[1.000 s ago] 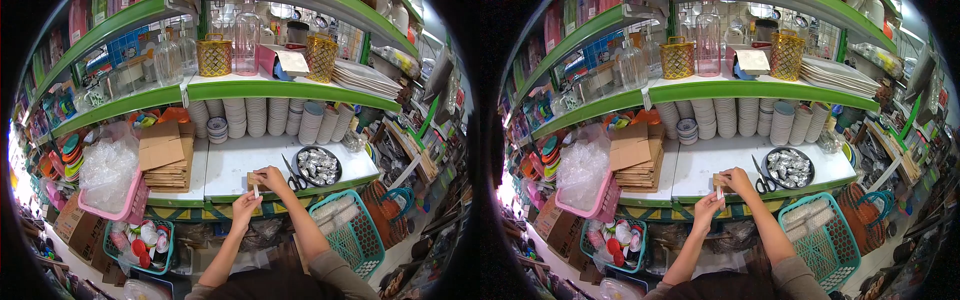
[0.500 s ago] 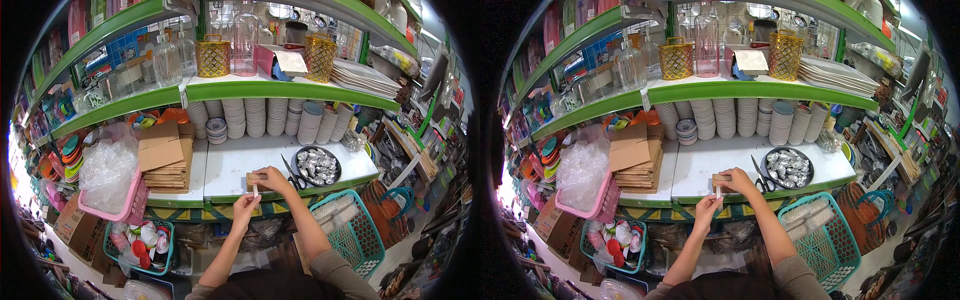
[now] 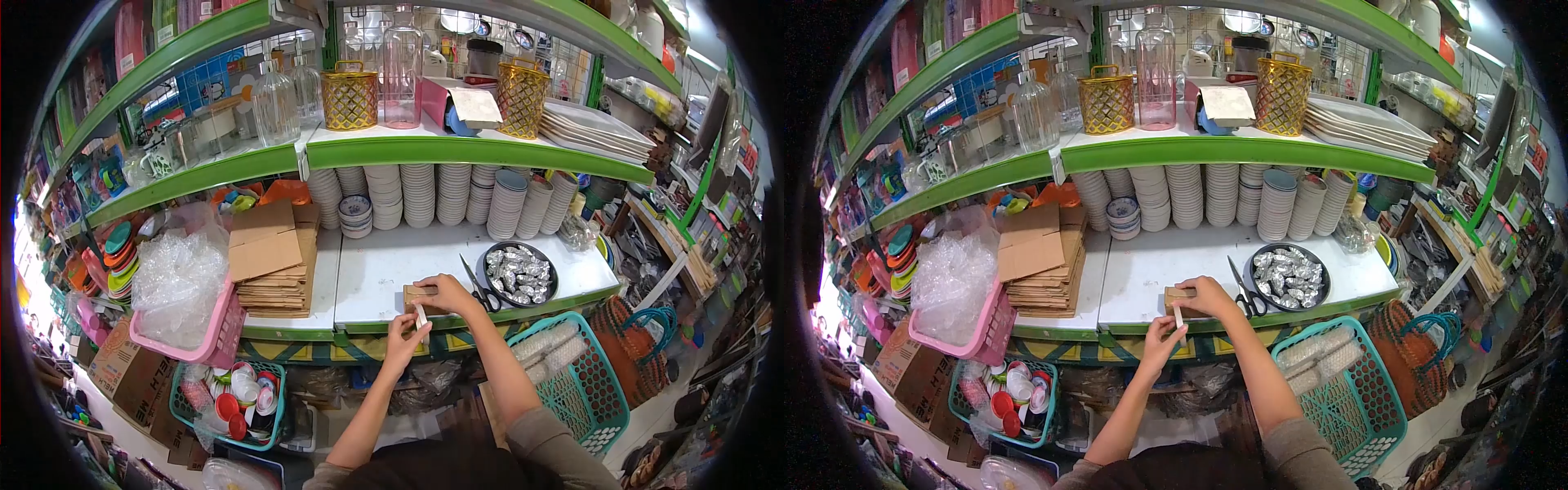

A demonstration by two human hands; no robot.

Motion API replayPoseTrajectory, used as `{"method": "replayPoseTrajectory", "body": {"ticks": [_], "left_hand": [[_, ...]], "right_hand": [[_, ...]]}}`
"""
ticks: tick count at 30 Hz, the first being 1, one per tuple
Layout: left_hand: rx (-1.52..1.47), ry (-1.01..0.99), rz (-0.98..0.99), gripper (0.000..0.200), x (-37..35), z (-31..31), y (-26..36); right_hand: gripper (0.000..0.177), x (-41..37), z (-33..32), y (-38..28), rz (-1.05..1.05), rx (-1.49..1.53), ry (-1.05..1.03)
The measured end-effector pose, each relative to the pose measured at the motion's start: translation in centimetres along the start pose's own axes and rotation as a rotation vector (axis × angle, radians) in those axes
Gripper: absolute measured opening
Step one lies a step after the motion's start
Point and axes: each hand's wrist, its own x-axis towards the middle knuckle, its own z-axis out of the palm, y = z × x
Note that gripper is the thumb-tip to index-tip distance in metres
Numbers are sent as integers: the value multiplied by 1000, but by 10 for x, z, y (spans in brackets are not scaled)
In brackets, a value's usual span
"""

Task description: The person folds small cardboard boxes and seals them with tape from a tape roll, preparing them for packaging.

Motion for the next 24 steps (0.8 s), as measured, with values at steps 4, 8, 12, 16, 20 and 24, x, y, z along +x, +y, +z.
{"method": "replayPoseTrajectory", "body": {"ticks": [4, 8, 12, 16, 20, 24], "left_hand": [[-75, -8, -8, 67, -6, 10, -6], [-77, -7, -13, 69, -1, 4, -11], [-79, -41, 20, 66, 2, 0, -7], [19, -67, 3, 62, -3, -4, 9], [112, -122, 32, 69, 3, -13, 9], [249, -142, -10, 86, 6, -17, 25]], "right_hand": [[57, -2, -2, -3, 32, -33, -10], [58, -2, 1, -1, -15, -38, 10], [52, -3, 3, -4, -3, -13, 46], [44, 0, 12, 1, 23, 18, 111], [33, 0, 14, 0, 18, 11, 174], [28, 1, 19, 0, 23, 6, 224]]}}
